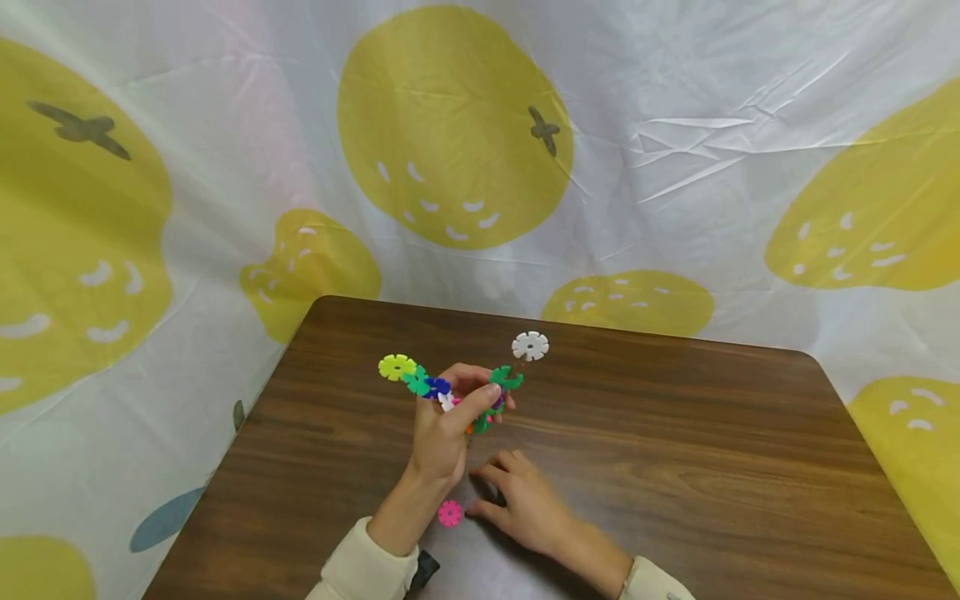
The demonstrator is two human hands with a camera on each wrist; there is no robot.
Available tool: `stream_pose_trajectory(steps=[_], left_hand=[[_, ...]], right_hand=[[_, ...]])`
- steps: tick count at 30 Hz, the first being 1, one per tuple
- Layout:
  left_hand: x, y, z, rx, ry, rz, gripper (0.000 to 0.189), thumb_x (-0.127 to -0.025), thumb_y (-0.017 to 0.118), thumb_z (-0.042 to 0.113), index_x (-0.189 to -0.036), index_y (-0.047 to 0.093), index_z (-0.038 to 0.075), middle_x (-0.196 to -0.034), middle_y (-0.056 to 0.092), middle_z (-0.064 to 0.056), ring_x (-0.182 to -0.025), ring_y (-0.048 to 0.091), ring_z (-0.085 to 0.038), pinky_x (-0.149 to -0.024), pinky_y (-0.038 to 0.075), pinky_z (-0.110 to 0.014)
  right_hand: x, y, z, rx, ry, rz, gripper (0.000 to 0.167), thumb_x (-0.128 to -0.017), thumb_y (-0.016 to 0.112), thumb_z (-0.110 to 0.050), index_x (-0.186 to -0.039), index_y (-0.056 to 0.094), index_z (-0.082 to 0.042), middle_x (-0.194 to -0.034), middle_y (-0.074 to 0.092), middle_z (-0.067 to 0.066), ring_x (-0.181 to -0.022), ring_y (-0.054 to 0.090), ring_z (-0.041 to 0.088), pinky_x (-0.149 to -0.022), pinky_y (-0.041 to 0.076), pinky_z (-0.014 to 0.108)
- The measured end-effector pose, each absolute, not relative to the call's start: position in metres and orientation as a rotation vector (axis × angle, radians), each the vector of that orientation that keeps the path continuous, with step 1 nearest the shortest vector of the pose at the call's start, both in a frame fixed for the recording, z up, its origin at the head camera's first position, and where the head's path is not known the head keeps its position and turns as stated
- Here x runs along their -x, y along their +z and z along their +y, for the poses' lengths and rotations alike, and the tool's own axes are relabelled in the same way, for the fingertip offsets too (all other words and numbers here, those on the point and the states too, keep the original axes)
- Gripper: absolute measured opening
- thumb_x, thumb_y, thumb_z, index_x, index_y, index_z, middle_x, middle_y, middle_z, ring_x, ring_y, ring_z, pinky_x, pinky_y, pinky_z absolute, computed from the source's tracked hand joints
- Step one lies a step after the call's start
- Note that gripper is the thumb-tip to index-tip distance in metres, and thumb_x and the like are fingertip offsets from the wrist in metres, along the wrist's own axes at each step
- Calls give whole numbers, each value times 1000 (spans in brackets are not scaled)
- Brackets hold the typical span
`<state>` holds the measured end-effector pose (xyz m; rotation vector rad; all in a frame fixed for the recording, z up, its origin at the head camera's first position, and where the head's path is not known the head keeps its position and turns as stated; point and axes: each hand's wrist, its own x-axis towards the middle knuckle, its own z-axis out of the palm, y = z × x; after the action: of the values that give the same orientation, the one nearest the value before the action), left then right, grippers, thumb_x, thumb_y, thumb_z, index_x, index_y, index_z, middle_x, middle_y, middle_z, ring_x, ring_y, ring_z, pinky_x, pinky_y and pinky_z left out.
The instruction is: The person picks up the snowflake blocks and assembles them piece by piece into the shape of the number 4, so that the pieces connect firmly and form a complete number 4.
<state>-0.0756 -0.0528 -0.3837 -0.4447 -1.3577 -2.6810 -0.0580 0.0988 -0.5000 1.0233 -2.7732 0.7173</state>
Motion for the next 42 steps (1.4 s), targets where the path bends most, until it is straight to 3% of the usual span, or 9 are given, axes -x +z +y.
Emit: stream_pose_trajectory(steps=[7, 11, 14, 21, 24, 28, 31, 35, 42], left_hand=[[75, -384, -53, 441, -2697, -1359, 23, -89, 63, -5, -92, 73, 15, -78, 75, 1, -71, 73, -12, -62, 57, -19], [75, -383, -53, 434, -2705, -1366, 23, -88, 63, -5, -92, 73, 16, -78, 75, 2, -70, 73, -11, -61, 57, -18], [74, -383, -52, 438, -2705, -1370, 24, -89, 63, -5, -93, 72, 17, -78, 75, 2, -70, 72, -11, -61, 56, -18], [73, -384, -53, 439, -2684, -1379, 23, -89, 62, -4, -93, 72, 16, -77, 75, 1, -68, 72, -10, -60, 57, -19], [73, -384, -54, 443, -2688, -1377, 22, -89, 63, -4, -93, 72, 16, -77, 75, 1, -69, 72, -11, -61, 57, -19], [73, -384, -55, 449, -2679, -1386, 21, -90, 63, -3, -93, 72, 16, -77, 75, 0, -69, 72, -11, -60, 56, -19], [73, -384, -55, 448, -2662, -1409, 20, -91, 63, -2, -94, 72, 16, -77, 75, 1, -68, 72, -10, -59, 54, -18], [72, -384, -56, 435, -2655, -1432, 18, -91, 63, -1, -93, 72, 16, -78, 75, 1, -68, 71, -10, -60, 56, -19], [72, -384, -57, 421, -2654, -1445, 18, -91, 64, -2, -93, 71, 15, -78, 75, -1, -69, 72, -12, -63, 59, -21]], right_hand=[[54, -503, 77, -1112, 674, -2734, 42, -83, 83, -43, -115, 75, -18, -105, 62, -3, -98, 53, 15, -87, 48, 36], [52, -502, 71, -1146, 684, -2724, 37, -84, 83, -38, -116, 75, -22, -113, 65, -2, -103, 56, 16, -89, 49, 38], [50, -497, 70, -1178, 708, -2727, 34, -84, 84, -31, -113, 74, -18, -114, 65, -1, -103, 57, 16, -90, 50, 37], [45, -472, 75, -1102, 1261, -2902, 17, -92, 76, -14, -91, 58, -12, -73, 58, -8, -67, 47, -3, -62, 41, 17], [43, -458, 85, -1006, 1482, -2906, 15, -96, 71, -13, -94, 57, -10, -74, 67, -2, -66, 53, -4, -58, 43, 16], [44, -438, 99, -944, 1585, -2830, 14, -98, 68, -10, -100, 55, -7, -80, 76, 9, -68, 66, 6, -59, 50, 18], [45, -424, 110, -879, 1550, -2803, 13, -98, 69, -12, -104, 58, -8, -79, 77, 4, -70, 70, 11, -62, 53, 20], [46, -407, 123, -755, 1511, -2779, 13, -99, 69, -16, -108, 62, -12, -79, 75, -7, -72, 70, 8, -65, 53, 22], [46, -378, 141, -527, 1560, -2643, 11, -99, 70, -20, -109, 66, -17, -72, 70, -5, -67, 66, 8, -62, 53, 24]])
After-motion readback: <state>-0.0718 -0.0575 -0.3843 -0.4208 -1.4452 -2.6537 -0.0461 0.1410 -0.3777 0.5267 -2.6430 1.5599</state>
